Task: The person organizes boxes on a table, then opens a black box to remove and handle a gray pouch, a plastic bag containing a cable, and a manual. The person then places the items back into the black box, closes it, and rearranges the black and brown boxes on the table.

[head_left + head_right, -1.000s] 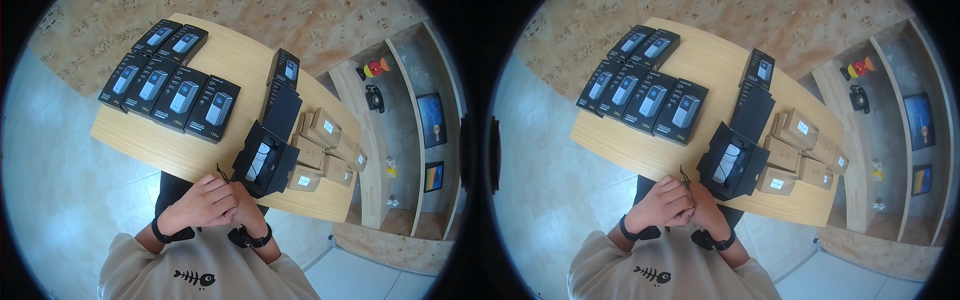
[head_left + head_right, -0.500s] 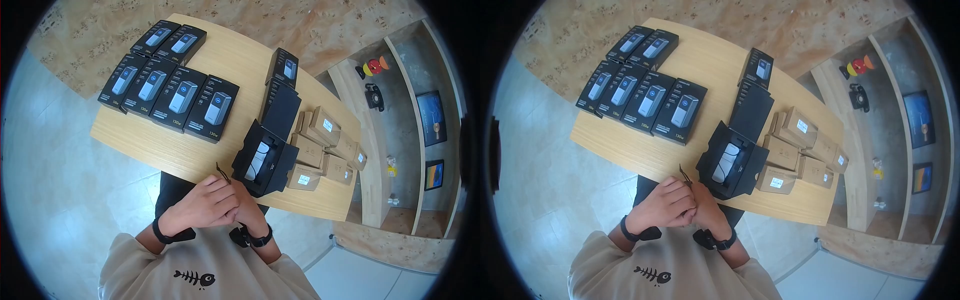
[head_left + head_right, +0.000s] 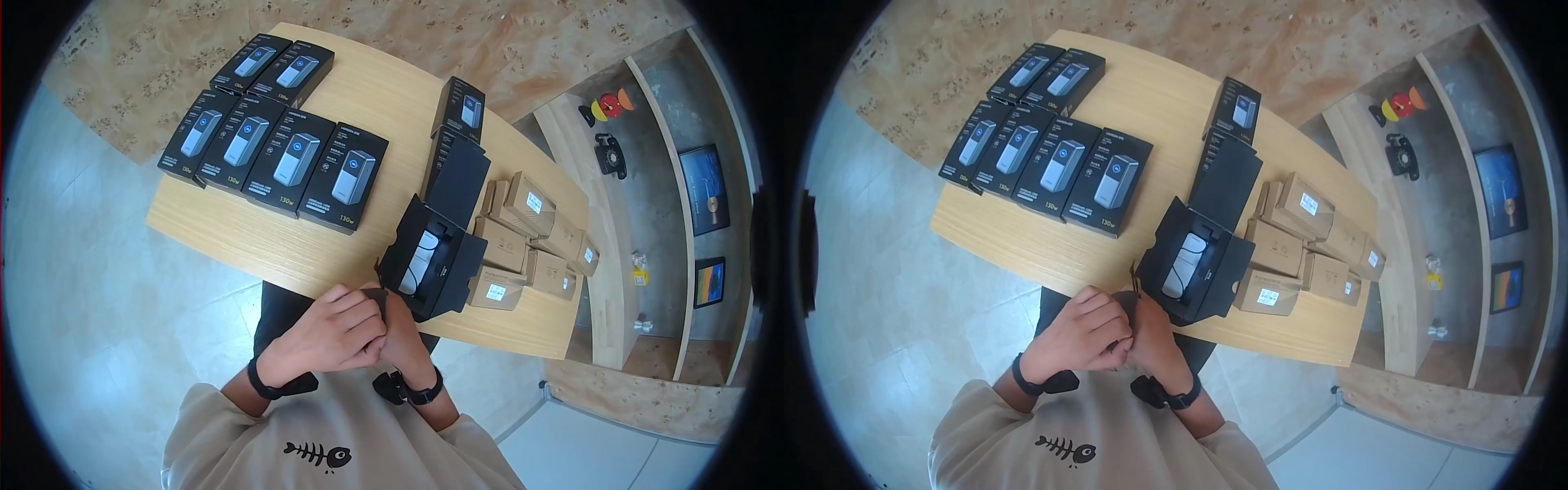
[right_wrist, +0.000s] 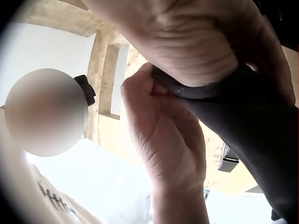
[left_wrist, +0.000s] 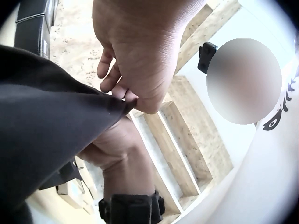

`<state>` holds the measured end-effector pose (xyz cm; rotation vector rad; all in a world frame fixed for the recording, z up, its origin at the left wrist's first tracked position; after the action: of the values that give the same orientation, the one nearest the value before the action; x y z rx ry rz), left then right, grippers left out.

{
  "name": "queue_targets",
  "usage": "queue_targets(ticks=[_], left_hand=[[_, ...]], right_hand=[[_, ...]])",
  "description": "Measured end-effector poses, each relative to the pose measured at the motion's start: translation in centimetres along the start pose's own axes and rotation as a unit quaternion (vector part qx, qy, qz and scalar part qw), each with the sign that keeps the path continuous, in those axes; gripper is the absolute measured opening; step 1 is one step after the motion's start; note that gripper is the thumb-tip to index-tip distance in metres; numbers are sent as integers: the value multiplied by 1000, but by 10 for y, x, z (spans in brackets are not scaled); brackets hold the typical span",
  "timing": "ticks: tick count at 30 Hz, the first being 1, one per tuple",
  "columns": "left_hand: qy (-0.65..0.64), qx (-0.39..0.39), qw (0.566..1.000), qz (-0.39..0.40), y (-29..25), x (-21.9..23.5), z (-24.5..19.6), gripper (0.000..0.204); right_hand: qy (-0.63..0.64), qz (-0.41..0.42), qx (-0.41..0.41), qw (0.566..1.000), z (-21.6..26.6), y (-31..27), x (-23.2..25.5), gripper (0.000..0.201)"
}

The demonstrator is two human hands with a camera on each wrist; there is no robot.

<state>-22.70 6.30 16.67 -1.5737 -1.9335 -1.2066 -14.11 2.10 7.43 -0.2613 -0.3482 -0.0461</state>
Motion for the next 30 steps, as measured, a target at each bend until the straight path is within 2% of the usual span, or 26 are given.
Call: queue_targets(ticks=[2, 5, 6, 8, 9, 10, 12, 14, 16, 17, 18, 20, 22, 24, 25, 27, 28, 30], left_hand=[[-6, 11, 1000, 5, -2, 2, 3, 15], [-36, 29, 999, -10, -4, 12, 9, 16], [-54, 48, 997, -37, -8, 20, 15, 18], [-71, 67, 993, -65, -12, 25, 25, 21], [-78, 148, 976, -136, -23, 31, 45, 24], [-84, 228, 948, -205, -38, 39, 62, 28], [-126, 339, 906, -219, -54, 37, 88, 33], [-143, 367, 893, -218, -65, 33, 102, 33], [-337, 433, 822, -154, -74, 4, 120, 37], [-317, 410, 844, -139, -73, -1, 121, 42], [-316, 411, 844, -139, -79, -11, 127, 42], [-453, 305, 829, -123, -72, -39, 128, 43], [-487, 300, 813, -110, -75, -55, 131, 43], [-569, 289, 755, -150, -72, -58, 128, 43], [-569, 289, 755, -150, -69, -58, 126, 43], [-548, 288, 759, -199, -66, -47, 128, 42], [-548, 288, 759, -200, -65, -47, 129, 42], [-508, 302, 773, -229, -70, -43, 136, 40]], right_hand=[[-98, -23, 92, 991, 28, -1, 4, 39], [-69, -17, 96, 993, 37, -2, 11, 38], [-69, -17, 96, 993, 42, -3, 14, 38], [75, -16, 40, 996, 30, -5, 23, 41], [108, -2, 73, 991, 14, -6, 25, 52], [108, -2, 73, 991, 10, -9, 27, 52], [128, -75, 92, 985, 5, -22, 44, 66], [132, -106, 88, 982, -11, -32, 48, 72], [137, -136, 82, 978, -34, -41, 54, 77], [113, -140, 94, 979, -43, -44, 55, 79], [89, -145, 107, 980, -44, -45, 56, 81], [40, -163, 114, 979, -44, -49, 56, 82], [-9, -180, 119, 976, -42, -52, 56, 82], [103, -162, 86, 978, -60, -48, 54, 83], [103, -162, 86, 978, -61, -48, 54, 83], [138, -144, 80, 977, -65, -46, 54, 68], [138, -144, 80, 977, -51, -44, 56, 68], [276, -141, 81, 947, -29, -37, 61, 48]])
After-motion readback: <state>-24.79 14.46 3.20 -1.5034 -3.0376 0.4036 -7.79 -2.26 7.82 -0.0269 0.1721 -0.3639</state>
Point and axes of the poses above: each hand's wrist, its own y-axis towards the middle knuckle, its own x-axis out of the back of the hand, z = x × y, the point moved 10 cm from there along y, towards the middle knuckle, and after that the axes turned 15 degrees about z, right-handed, at the moved point
